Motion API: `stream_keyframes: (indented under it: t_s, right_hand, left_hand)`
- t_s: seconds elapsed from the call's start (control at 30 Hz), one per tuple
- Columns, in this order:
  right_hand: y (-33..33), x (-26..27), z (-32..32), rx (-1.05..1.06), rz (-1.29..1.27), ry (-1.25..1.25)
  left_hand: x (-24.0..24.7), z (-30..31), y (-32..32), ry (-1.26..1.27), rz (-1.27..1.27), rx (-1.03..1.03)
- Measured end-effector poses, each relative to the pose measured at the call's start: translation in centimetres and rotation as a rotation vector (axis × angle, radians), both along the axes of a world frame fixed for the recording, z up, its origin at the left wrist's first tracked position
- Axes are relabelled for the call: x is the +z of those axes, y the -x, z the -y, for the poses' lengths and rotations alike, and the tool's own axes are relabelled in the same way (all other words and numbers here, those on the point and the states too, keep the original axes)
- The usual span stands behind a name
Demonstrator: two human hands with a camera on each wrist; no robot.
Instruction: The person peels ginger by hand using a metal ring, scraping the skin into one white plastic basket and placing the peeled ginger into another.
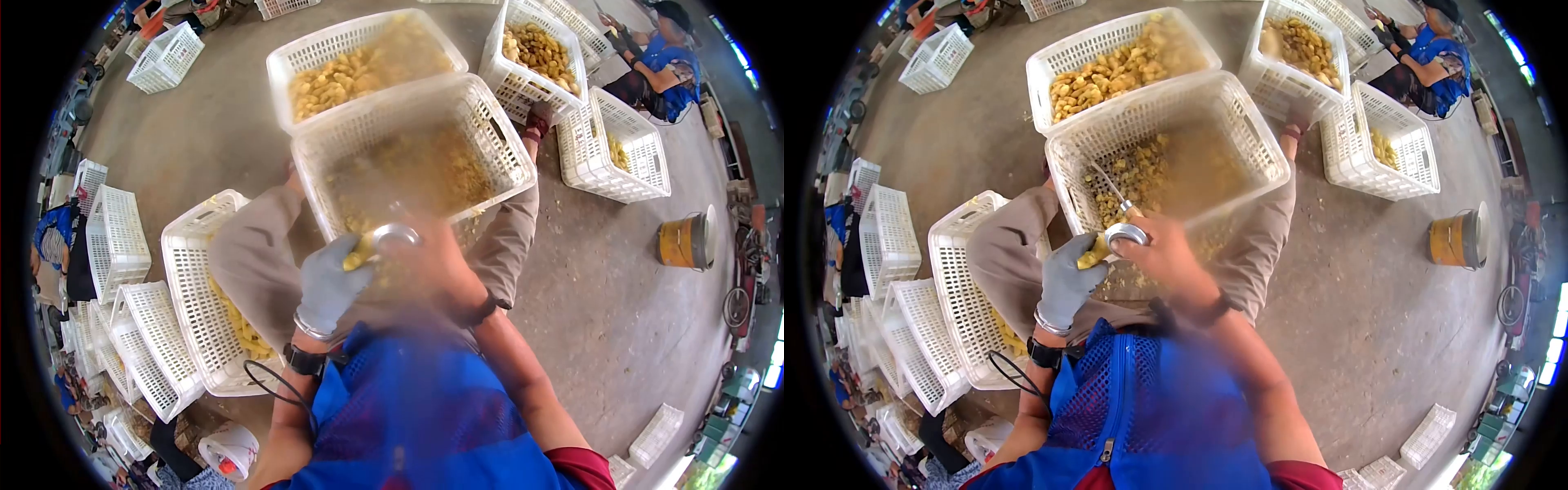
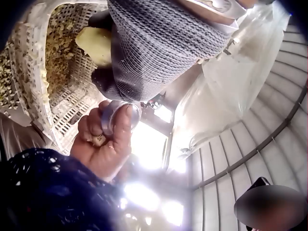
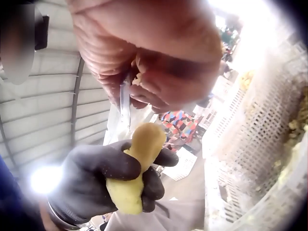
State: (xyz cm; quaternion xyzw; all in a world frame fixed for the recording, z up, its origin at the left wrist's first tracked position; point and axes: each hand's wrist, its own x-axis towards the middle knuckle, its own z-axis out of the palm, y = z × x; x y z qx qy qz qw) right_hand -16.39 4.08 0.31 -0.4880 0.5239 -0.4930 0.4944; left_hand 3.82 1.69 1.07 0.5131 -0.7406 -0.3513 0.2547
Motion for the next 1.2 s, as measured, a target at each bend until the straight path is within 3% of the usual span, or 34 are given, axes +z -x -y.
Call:
stream_keyframes:
  t_s: [0.13,0.2,0.3,0.33,0.43,0.5,0.67,1.03,1.2]
  right_hand:
    - [-0.3,0.9,0.2,0.038,0.064,-0.117]
    - [0.1,2.2,0.4,0.074,0.099,-0.167]
    - [2.3,-3.2,2.0,-0.054,-0.210,-0.177]
    - [3.4,-2.3,1.7,-0.128,-0.084,-0.224]
    - [4.9,-0.7,1.8,-0.203,0.086,-0.247]
    - [5.3,-2.5,2.3,-0.157,-0.095,-0.111]
    - [1.9,2.2,2.2,-0.134,0.027,-0.143]
    - [0.2,1.5,1.1,-0.028,0.195,-0.202]
    - [-0.4,0.9,1.4,-0.053,0.090,-0.176]
  left_hand:
    - [-0.5,-0.1,0.0,0.224,0.046,-0.068]
    - [-0.3,-0.1,-0.2,0.132,0.003,-0.065]
    - [0.1,-0.6,-1.1,-0.002,-0.196,-0.021]
    - [0.4,-0.4,-1.3,-0.041,-0.284,-0.006]
    - [1.2,0.2,-1.4,0.161,-0.104,0.066]
    - [0.8,0.4,-0.6,0.178,-0.077,0.042]
    - [-0.5,0.7,1.1,0.291,-0.044,0.028]
    - [-0.8,0.7,0.7,0.290,-0.030,0.026]
    - [-0.4,0.6,0.8,0.285,-0.018,0.043]
